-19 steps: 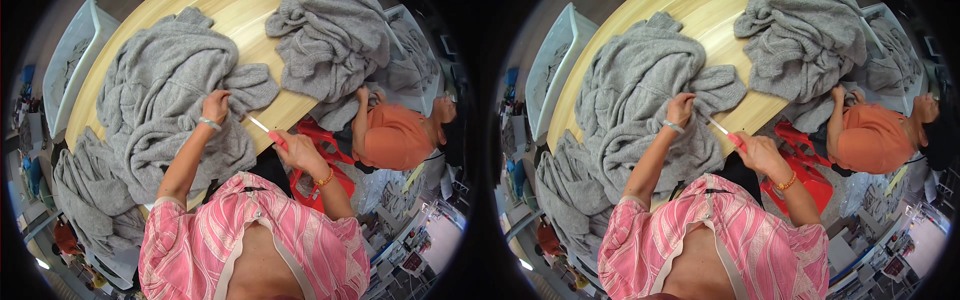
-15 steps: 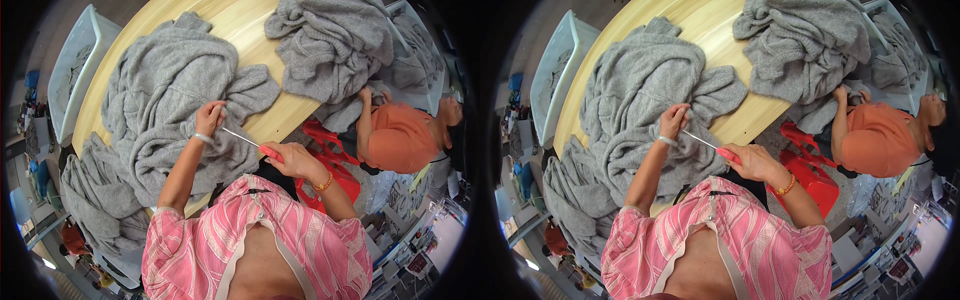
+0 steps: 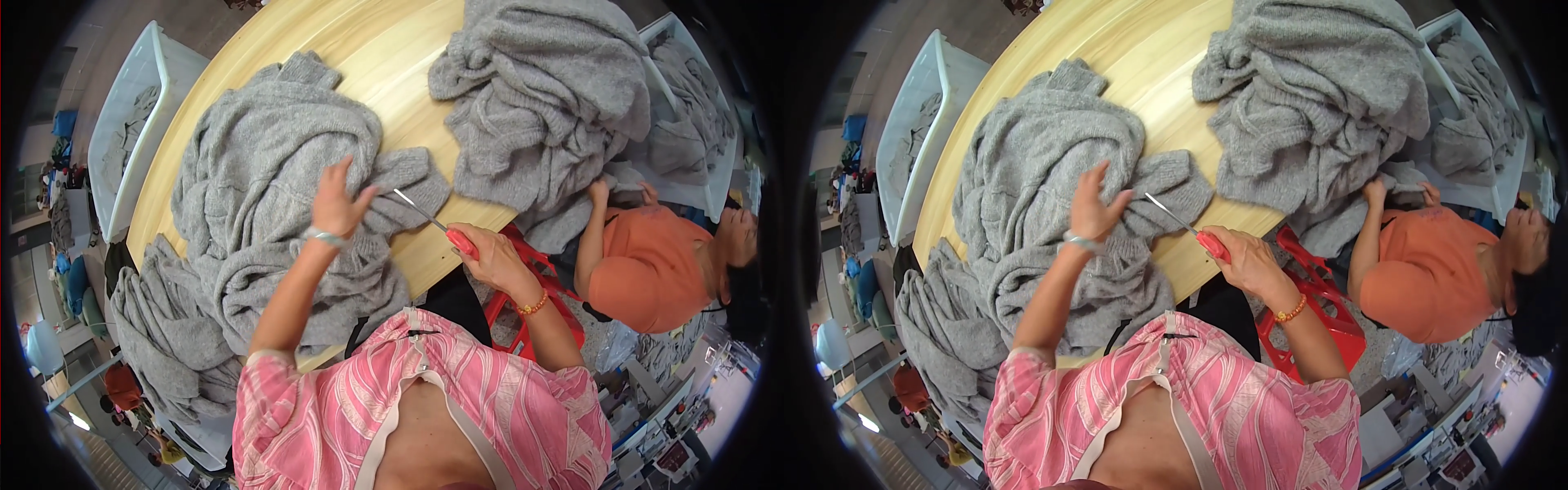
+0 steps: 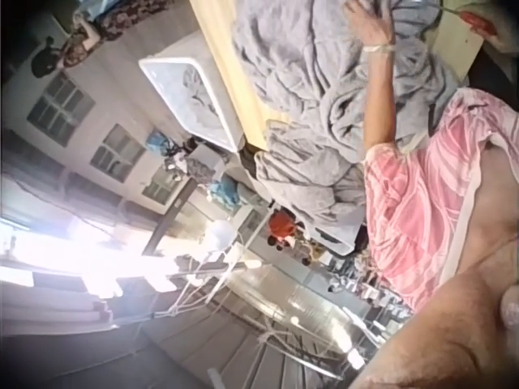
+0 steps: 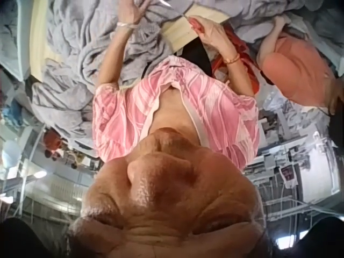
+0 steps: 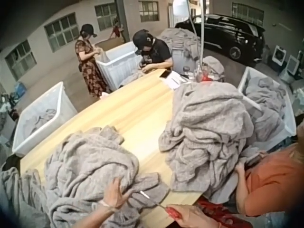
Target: Trimming loose threads from grey garments using scissors.
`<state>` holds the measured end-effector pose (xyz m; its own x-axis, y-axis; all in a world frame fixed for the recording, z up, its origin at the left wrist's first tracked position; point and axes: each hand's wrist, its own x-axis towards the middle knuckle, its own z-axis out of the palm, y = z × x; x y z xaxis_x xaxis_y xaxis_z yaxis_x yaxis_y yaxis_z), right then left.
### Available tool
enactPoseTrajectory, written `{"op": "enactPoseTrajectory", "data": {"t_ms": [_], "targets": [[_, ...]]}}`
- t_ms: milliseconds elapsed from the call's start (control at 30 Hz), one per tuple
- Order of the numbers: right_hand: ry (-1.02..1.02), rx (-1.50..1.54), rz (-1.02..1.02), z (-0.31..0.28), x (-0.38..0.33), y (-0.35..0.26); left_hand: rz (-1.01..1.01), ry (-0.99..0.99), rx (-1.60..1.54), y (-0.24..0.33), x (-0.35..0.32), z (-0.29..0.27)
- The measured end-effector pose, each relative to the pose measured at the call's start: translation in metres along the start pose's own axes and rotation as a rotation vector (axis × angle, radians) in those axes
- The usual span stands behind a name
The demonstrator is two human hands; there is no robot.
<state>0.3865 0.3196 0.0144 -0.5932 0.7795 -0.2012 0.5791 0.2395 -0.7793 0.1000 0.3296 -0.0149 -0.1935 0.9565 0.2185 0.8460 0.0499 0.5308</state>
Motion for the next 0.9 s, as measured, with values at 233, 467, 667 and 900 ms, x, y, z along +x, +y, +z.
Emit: {"op": "enactPoseTrajectory", "data": {"t_ms": [233, 467, 667, 900], "targets": [[0.067, 0.008, 0.060, -0.029, -0.008, 0.024, -0.338, -0.132, -0.155, -0.072, 0.052, 0.053], [-0.012, -0.011, 0.055, -0.032, 0.021, 0.016, -0.653, 0.352, -0.536, -0.230, 0.017, -0.095], [-0.114, -0.042, 0.022, -0.020, 0.043, -0.003, -0.806, 0.276, -0.499, -0.239, -0.012, -0.063], [-0.135, -0.113, 0.015, -0.017, 0.047, -0.018, -0.752, 0.227, 0.535, -0.192, 0.051, -0.042]]}}
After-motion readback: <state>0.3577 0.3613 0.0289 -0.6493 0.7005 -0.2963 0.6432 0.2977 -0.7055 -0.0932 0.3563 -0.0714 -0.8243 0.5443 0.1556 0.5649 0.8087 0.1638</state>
